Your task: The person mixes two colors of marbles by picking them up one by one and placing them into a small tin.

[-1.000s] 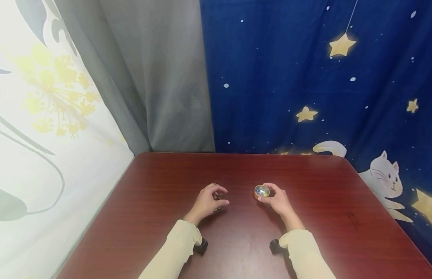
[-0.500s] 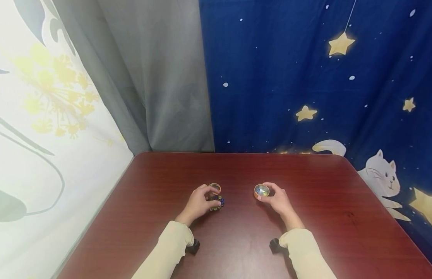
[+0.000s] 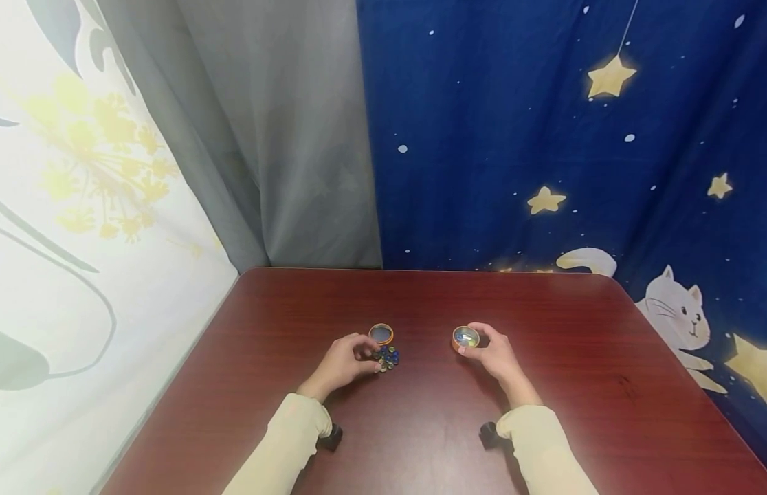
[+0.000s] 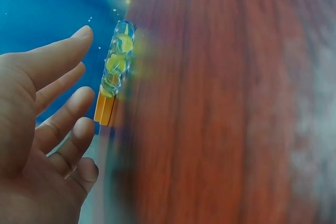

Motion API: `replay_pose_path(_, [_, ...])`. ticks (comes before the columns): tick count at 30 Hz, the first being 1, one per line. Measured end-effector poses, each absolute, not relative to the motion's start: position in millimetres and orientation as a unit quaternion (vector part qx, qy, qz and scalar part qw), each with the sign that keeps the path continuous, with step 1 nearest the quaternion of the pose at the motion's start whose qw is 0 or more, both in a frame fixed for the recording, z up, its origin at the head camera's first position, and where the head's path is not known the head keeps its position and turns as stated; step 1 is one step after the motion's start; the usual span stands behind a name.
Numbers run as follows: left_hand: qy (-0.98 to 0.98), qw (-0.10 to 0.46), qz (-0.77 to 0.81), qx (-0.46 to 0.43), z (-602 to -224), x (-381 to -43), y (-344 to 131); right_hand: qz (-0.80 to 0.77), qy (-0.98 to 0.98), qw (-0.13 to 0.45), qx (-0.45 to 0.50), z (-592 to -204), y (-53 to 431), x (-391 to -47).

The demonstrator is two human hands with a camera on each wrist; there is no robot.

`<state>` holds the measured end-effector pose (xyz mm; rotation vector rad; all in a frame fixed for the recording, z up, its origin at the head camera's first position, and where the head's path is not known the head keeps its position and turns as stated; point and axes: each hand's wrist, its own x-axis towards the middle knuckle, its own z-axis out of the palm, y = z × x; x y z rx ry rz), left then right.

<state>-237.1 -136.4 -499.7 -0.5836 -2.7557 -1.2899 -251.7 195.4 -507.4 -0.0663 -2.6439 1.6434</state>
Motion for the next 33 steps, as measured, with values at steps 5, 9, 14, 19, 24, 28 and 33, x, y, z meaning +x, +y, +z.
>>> replay_pose_path(5, [-0.893,0.009,-0.412,-0.182,-499.4,-235.7,-138.0,0.525,-0.85,0.008,-0.027,-507.7,196.0,-251.4])
replay_pose_path(9, [-0.895,0.003,-0.407,-0.18,-500.1,-235.1,-138.6,0.523,-0.852,0.002,-0.034,-507.2,196.4,-251.9])
replay_pose_path(14, [-0.897,0.001,-0.403,-0.182,-500.5,-234.5,-138.9,0.52,-0.854,0.002,-0.035,-507.0,196.8,-252.2])
replay_pose_path(19, [-0.897,0.0,-0.402,-0.184,-500.8,-233.7,-138.9,0.518,-0.855,0.002,-0.035,-507.6,196.6,-251.5])
replay_pose_path(24, [-0.898,0.0,-0.399,-0.186,-502.8,-234.5,-138.9,0.518,-0.855,0.005,-0.034,-508.4,196.3,-251.0])
replay_pose_path(28, [-0.901,0.0,-0.393,-0.185,-504.5,-235.6,-138.1,0.52,-0.853,0.013,-0.028,-508.6,195.8,-251.2])
replay_pose_path(33, [-0.908,-0.003,-0.38,-0.177,-504.5,-235.6,-136.7,0.523,-0.852,0.016,-0.026,-508.6,194.4,-251.4])
